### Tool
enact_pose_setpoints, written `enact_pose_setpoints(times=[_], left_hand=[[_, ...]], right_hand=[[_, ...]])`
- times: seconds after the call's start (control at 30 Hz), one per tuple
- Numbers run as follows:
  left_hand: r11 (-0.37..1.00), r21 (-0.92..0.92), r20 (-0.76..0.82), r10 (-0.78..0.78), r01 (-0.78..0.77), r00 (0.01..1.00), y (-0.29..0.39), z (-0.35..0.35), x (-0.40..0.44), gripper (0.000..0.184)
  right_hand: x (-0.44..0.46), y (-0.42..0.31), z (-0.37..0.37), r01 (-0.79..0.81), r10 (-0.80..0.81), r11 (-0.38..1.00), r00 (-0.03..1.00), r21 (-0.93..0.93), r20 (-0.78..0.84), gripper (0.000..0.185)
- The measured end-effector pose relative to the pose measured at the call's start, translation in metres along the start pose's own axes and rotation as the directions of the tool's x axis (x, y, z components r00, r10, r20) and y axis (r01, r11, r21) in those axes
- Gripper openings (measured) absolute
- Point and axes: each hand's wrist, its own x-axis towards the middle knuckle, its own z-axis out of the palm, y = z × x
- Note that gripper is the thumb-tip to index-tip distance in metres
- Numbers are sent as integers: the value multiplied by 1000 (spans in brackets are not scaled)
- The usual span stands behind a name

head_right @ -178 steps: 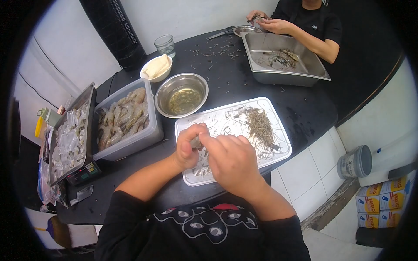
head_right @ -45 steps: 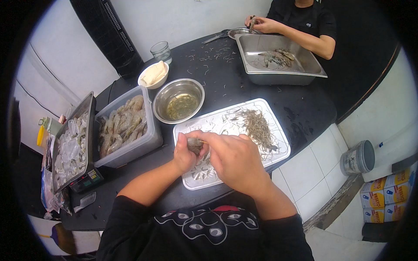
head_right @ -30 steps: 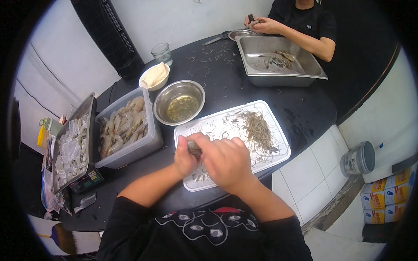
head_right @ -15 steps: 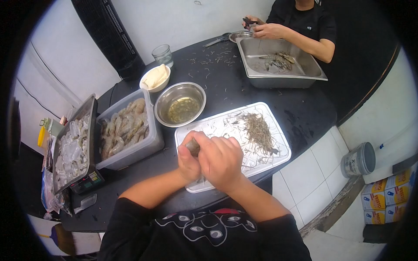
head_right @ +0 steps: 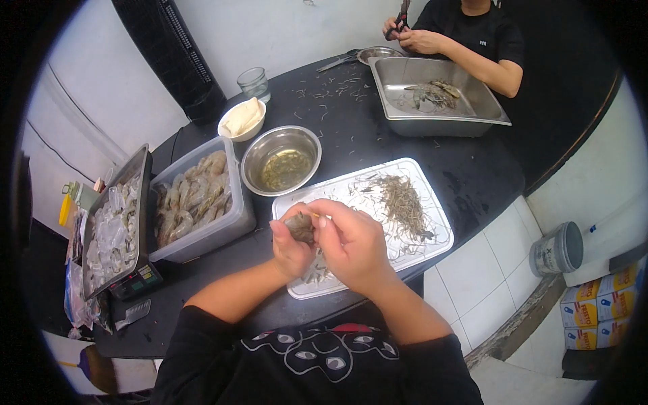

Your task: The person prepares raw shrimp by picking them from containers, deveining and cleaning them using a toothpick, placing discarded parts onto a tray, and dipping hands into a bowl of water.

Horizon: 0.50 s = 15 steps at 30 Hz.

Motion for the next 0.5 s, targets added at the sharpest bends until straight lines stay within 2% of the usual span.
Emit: enact_pose_setpoints(times=[0.1,0.2,0.3,0.4,0.5], left_hand=[[997,-49,10,-66,67,998,-6,-2,-2,82],[995,-18,104,-96,98,990,0,-4,-1,87],[994,-23,154,-106,111,982,-1,-5,0,87],[994,33,216,-107,102,971,7,-7,4,86],[992,88,241,-112,93,964,12,-8,6,84]], right_hand=[[2,0,-7,-95,67,966,990,240,122,21],[3,10,-10,-156,102,930,980,333,174,22],[3,7,-16,-169,133,953,979,252,154,19],[6,-9,-28,-145,151,988,974,-48,169,16],[7,-13,-30,-59,76,991,986,-119,145,16]])
